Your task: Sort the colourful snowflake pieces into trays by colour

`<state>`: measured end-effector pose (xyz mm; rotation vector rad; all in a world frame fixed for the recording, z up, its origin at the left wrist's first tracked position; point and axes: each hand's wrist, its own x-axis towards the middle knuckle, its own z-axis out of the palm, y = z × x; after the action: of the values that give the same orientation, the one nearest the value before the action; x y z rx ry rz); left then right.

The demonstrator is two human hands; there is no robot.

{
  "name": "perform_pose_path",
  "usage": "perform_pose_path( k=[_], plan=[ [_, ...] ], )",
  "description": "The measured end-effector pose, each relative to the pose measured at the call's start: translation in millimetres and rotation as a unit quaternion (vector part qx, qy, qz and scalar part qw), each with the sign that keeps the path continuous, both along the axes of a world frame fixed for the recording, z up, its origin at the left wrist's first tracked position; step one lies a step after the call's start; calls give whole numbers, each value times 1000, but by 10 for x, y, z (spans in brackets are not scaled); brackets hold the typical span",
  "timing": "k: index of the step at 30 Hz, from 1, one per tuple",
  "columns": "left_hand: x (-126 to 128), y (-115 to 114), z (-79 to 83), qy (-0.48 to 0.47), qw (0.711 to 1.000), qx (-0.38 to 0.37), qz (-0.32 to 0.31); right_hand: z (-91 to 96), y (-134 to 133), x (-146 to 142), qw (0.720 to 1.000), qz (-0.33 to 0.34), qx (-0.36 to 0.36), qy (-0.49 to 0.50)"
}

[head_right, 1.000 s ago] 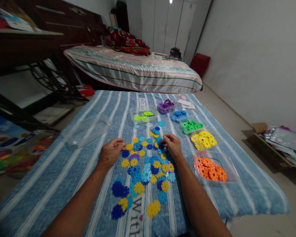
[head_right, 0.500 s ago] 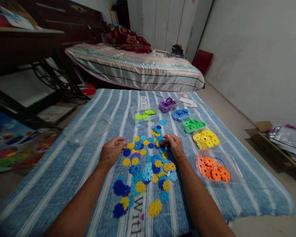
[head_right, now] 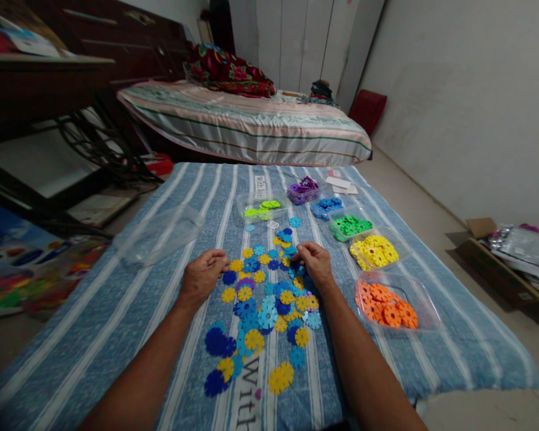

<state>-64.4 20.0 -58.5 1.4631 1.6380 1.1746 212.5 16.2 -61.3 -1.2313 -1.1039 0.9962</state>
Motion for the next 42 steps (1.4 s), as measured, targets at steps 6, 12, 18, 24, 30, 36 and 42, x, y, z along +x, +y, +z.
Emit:
perform_pose_path(
  k=[6,12,18,24,30,36,42],
  plan=[
    [5,10,2,-4,1000,-3,-2,-13,11,-14,1000,-9,-5,9],
    [4,17,-28,-12,1000,-5,0,-21,24,-24,1000,-20,-8,8],
    [-11,22,-55,-16,1000,-3,-5,-18,34,-31,999,-33,-8,9],
    [-13,27,-61,-13,1000,-3,-4,22,28,-48,999,-39,-10,8],
    [1,9,-21,-10,1000,-3,0,13,23,-43,999,-42,-16,10],
    [8,5,-6,-9,1000,-6,3,-9,27,-42,999,-43,-3,0],
    [-1,13,-27,-17,1000,-5,1,-64,55,-33,999,-45,0,12]
  ],
)
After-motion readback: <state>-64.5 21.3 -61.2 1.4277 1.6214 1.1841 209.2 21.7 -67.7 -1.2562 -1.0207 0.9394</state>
